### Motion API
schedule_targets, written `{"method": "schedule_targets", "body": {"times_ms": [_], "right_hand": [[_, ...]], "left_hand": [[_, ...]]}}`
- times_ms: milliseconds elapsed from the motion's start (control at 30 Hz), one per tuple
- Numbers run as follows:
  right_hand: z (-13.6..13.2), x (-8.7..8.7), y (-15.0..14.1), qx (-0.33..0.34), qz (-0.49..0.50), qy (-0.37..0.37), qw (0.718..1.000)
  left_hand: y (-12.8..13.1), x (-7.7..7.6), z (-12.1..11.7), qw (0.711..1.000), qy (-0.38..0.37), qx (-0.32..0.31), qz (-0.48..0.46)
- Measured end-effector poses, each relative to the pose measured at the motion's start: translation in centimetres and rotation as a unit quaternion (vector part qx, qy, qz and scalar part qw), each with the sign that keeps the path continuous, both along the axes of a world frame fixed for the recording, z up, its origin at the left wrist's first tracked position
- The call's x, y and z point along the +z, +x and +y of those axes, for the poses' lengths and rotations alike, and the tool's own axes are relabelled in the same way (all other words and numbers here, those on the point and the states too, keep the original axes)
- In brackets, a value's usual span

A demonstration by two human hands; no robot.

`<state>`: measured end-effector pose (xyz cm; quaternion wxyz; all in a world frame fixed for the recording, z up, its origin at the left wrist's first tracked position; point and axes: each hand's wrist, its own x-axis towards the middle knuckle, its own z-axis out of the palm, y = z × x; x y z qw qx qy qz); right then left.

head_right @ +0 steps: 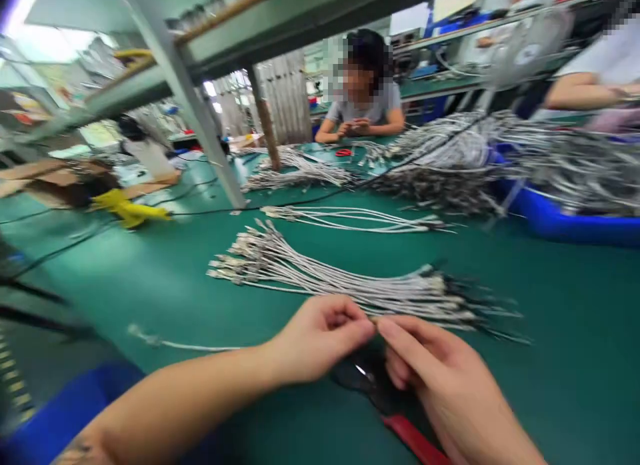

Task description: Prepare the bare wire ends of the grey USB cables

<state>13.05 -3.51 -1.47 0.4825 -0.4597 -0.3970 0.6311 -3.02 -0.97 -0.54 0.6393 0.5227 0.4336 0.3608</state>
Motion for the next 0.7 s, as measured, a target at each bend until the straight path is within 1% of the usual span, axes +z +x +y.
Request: {"method": "schedule_targets", "body": {"times_ms": [67, 167, 333, 433, 500, 700], "right_hand": [[-0.4, 0.8, 0.4, 0.008, 0.042, -0.031, 0.999], [-0.2, 1.7, 0.1, 0.002, 0.088, -0.066, 0.994], [-0.2, 2.0, -0.1, 0.017, 0.095, -0.060, 0.994], [-0.2, 1.9, -0.2, 0.022, 0.083, -0.047, 0.995], [-0.2, 1.7, -0.3, 0.013, 0.063, -0.037, 0.997], [-0.2, 0.9, -0.3, -0.019, -0.031, 0.016, 0.999]], "left_hand": [[-0.3, 0.4, -0.1, 1.000, 0.012, 0.005, -0.009], [-0.6, 0.9, 0.0, 1.000, 0.012, 0.007, -0.016], [-0.5, 0.9, -0.1, 1.000, 0.022, 0.012, -0.004], [-0.5, 1.0, 0.0, 0.999, 0.027, 0.018, 0.005], [-0.5, 1.1, 0.0, 0.999, 0.031, 0.021, 0.012], [-0.3, 1.4, -0.1, 0.999, 0.034, 0.009, 0.028]]}}
